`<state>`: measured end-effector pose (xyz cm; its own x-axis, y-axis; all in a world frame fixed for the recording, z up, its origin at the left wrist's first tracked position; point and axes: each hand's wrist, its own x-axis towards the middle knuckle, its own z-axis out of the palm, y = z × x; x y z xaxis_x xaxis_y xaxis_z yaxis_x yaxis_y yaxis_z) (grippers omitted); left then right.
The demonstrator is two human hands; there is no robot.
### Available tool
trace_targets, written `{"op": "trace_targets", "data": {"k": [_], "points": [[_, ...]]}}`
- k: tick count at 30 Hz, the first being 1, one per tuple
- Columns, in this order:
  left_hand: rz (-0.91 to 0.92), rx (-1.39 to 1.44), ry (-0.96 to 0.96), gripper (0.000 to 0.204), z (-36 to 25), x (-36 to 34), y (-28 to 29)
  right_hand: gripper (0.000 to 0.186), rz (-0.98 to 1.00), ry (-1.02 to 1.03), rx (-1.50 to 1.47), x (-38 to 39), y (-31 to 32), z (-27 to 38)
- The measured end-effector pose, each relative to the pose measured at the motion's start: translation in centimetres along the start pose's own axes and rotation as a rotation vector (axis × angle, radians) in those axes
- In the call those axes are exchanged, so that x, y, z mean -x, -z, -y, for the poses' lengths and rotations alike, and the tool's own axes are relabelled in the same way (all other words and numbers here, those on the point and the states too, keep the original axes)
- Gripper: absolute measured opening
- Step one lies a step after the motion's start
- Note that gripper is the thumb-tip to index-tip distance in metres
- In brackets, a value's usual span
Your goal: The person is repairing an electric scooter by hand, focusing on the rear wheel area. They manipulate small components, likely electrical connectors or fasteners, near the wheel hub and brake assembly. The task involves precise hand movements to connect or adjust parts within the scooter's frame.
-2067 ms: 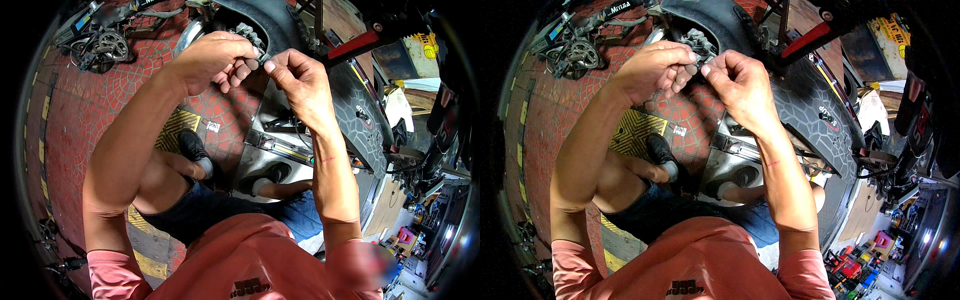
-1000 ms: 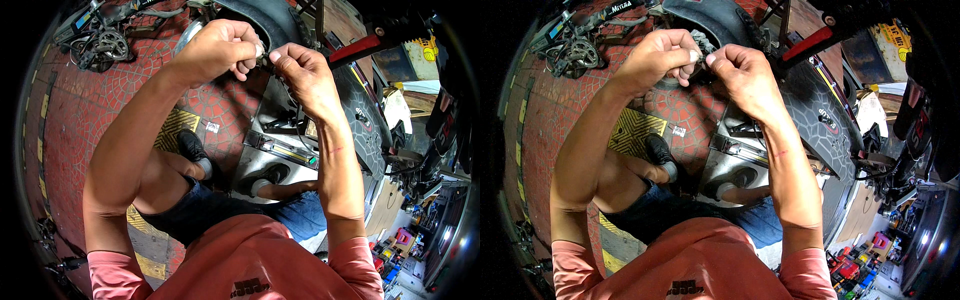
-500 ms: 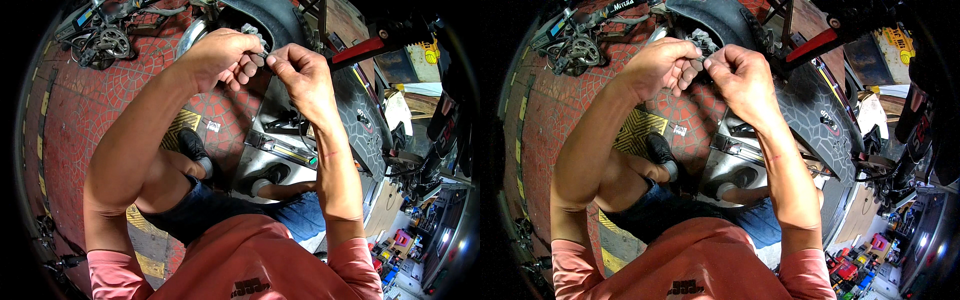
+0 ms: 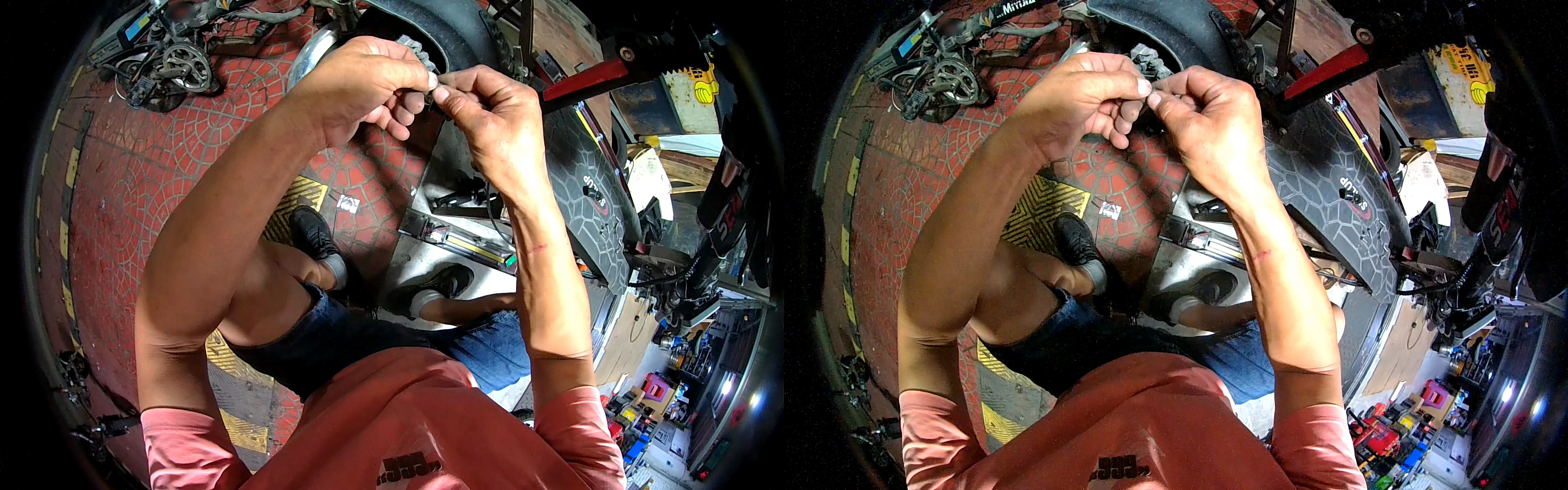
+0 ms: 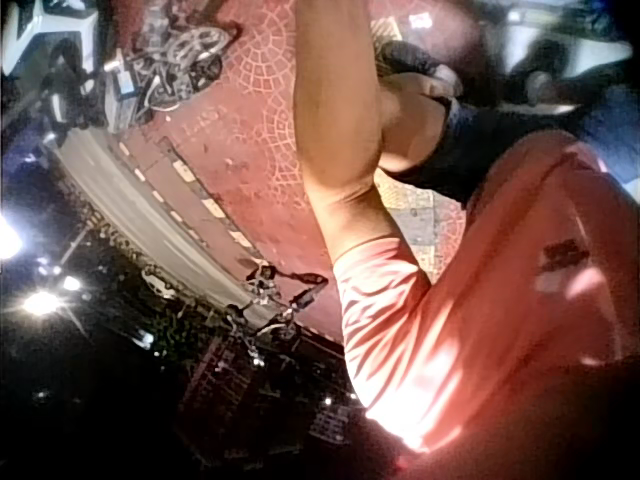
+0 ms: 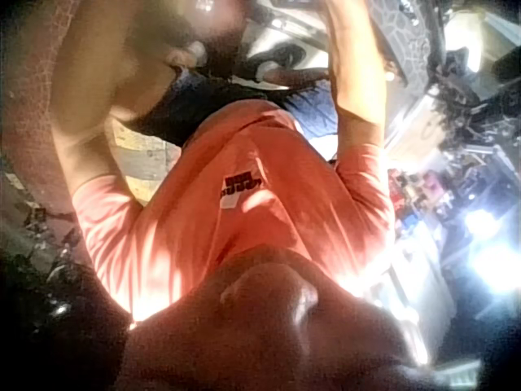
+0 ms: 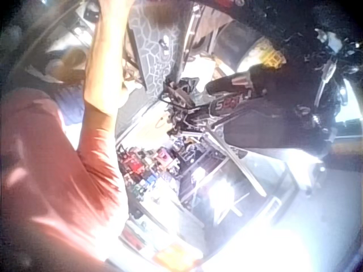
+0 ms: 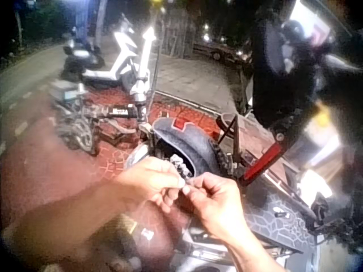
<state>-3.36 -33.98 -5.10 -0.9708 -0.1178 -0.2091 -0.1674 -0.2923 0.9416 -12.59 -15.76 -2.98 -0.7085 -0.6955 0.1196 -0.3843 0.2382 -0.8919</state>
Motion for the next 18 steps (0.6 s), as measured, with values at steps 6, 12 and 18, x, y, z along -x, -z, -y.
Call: {"op": "trace_targets", "data": {"k": [6, 12, 18], "points": [[0.035, 0.028, -0.016, 0.017, -0.1, -0.3, 0.7, 0.015, 0.007, -0.019, -0.002, -0.3, 0.2, 0.1], [0.051, -0.010, -0.030, 0.014, -0.6, 0.1, 1.1, 0.014, 0.009, -0.001, -0.010, -0.3, -0.3, 0.5], [0.036, -0.085, -0.017, 0.014, -0.9, 0.2, 1.3, 0.010, -0.018, 0.046, 0.021, -0.3, -0.6, 0.2]]}}
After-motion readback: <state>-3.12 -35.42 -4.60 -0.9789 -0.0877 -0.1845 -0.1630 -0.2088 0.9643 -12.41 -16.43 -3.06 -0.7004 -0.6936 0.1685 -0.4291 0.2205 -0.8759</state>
